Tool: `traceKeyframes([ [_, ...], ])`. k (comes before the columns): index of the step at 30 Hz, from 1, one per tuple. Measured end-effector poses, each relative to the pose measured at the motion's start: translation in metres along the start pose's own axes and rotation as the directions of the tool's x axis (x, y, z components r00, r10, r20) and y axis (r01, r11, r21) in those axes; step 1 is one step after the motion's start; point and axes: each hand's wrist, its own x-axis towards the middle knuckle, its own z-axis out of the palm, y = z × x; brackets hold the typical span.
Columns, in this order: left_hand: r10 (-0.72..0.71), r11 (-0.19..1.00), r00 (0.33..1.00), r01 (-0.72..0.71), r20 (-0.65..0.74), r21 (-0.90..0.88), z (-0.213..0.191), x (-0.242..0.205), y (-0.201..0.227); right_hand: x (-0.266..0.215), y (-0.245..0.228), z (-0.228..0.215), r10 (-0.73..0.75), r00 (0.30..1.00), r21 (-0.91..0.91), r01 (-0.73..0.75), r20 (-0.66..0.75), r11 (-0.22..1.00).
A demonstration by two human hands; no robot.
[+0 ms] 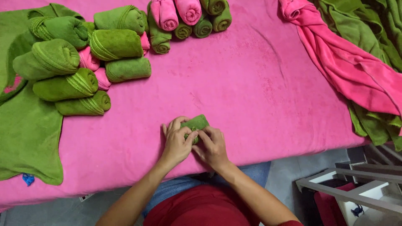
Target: Folding and rolling small towels into decorative cylinders on a massage table in a spa setting.
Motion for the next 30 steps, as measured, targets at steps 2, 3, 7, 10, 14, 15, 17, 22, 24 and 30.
traceKeyframes([
  [2, 0.001, 0.999, 1.0, -0.001, 0.002, -0.048, 0.0, 0.001, -0.011, 0.004, -0.004, 0.003, -0.004, 1.0, 0.016, 0.005, -0.01, 1.0],
  [3, 0.003, 0.996, 1.0, -0.002, 0.007, -0.095, 0.0, 0.001, -0.017, 0.006, -0.007, 0.005, -0.006, 1.0, 0.033, 0.007, -0.021, 0.999],
  [7, 0.108, 0.972, 0.993, -0.098, 0.036, -0.216, -0.013, -0.008, -0.023, -0.007, 0.0, 0.011, 0.071, 0.997, 0.039, -0.073, 0.037, 0.997],
  [10, 0.21, 0.978, 0.961, -0.205, 0.18, -0.051, -0.019, -0.009, -0.017, 0.0, 0.002, 0.003, 0.144, 0.978, 0.049, -0.152, 0.149, 0.987],
  [14, 0.289, 0.957, 0.955, -0.288, 0.075, -0.019, -0.02, -0.005, -0.026, 0.02, -0.002, -0.005, 0.227, 0.946, 0.087, -0.252, 0.232, 0.964],
  [15, 0.308, 0.951, 0.95, -0.309, 0.042, 0.012, -0.019, -0.003, -0.028, 0.024, 0.0, -0.004, 0.231, 0.951, 0.113, -0.257, 0.206, 0.96],
  [17, 0.342, 0.938, 0.939, -0.343, 0.032, 0.058, -0.015, 0.001, -0.036, 0.012, 0.003, 0.002, 0.272, 0.956, 0.087, -0.281, 0.11, 0.956],
  [22, 0.408, 0.894, 0.913, -0.405, 0.027, 0.189, -0.005, 0.003, -0.043, -0.003, -0.006, 0.001, 0.189, 0.98, -0.094, -0.195, -0.065, 0.976],
  [24, 0.398, 0.899, 0.917, -0.398, 0.036, 0.182, -0.007, 0.006, -0.039, -0.003, -0.01, 0.002, 0.15, 0.987, -0.161, -0.156, -0.052, 0.974],
  [30, 0.314, 0.944, 0.946, -0.32, 0.085, 0.079, -0.011, 0.012, -0.033, 0.014, -0.006, -0.007, 0.296, 0.932, 0.001, -0.303, 0.207, 0.953],
])
